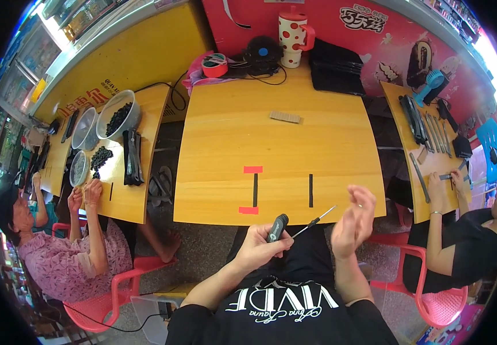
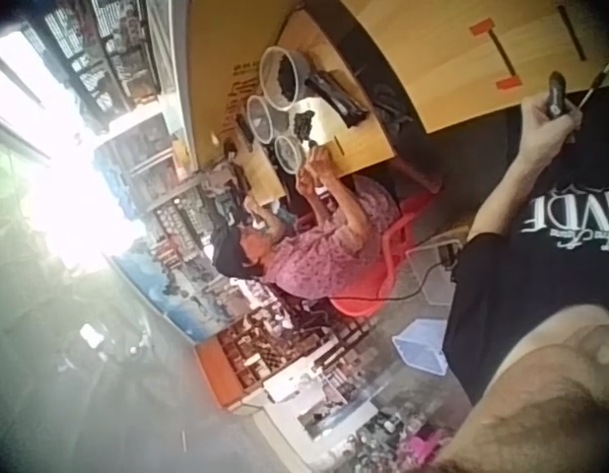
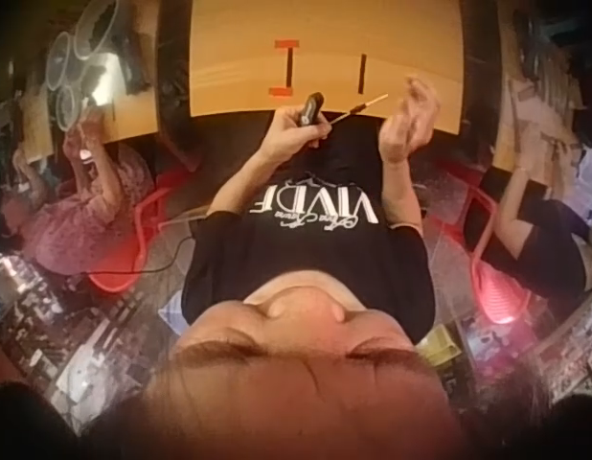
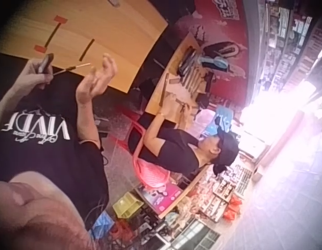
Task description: Manually assemble small plastic components onto black straps at a workbench.
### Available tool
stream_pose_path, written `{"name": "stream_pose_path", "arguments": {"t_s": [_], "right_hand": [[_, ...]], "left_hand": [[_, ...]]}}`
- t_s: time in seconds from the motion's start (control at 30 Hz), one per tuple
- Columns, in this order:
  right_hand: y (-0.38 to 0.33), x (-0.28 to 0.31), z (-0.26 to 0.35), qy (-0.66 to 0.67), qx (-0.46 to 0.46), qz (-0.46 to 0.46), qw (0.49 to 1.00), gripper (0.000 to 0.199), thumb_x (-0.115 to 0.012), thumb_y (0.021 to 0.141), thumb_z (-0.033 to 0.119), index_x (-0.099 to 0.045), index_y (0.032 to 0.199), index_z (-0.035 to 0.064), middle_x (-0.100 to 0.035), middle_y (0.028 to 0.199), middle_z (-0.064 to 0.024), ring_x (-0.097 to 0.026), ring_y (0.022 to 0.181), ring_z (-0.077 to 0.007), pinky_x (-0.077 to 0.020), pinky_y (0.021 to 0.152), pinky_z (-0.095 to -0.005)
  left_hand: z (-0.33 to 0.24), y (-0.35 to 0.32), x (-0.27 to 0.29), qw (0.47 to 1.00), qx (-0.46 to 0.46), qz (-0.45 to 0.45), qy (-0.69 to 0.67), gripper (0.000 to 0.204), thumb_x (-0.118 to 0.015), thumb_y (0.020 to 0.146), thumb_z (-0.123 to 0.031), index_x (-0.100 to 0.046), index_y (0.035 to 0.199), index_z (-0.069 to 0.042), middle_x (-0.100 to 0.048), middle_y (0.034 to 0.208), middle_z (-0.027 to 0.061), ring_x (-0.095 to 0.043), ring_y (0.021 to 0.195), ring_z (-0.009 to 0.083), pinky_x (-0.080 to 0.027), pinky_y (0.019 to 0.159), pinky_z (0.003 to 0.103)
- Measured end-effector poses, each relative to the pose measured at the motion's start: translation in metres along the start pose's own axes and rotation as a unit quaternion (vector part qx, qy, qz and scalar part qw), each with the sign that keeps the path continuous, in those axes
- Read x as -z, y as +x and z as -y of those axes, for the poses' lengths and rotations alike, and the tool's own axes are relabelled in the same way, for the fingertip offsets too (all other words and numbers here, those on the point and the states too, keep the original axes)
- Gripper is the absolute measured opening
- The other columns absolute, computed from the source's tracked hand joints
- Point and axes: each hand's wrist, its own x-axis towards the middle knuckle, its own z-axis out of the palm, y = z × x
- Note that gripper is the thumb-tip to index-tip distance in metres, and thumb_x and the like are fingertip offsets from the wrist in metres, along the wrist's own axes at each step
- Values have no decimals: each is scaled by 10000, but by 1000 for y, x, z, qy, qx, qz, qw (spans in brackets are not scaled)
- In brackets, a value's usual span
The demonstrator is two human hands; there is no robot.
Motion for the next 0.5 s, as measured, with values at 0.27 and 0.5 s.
{"name": "stream_pose_path", "arguments": {"t_s": [0.27,0.5], "right_hand": [[-5,13,15,-398,207,544,709,268,-595,750,108,-635,1004,30,-589,816,-74,-626,792,-227,-456,650,-360],[-14,-6,19,-260,-1,380,888,232,-642,822,48,-637,1051,84,-582,747,-108,-619,668,-301,-482,556,-387]], "left_hand": [[1,-1,6,1000,20,-3,8,96,-703,851,-92,-670,858,-2,-628,716,16,-560,590,66,-452,536,205],[16,2,11,990,24,48,-131,343,-460,1022,-265,-530,1239,-9,-598,830,45,-570,650,101,-468,600,226]]}}
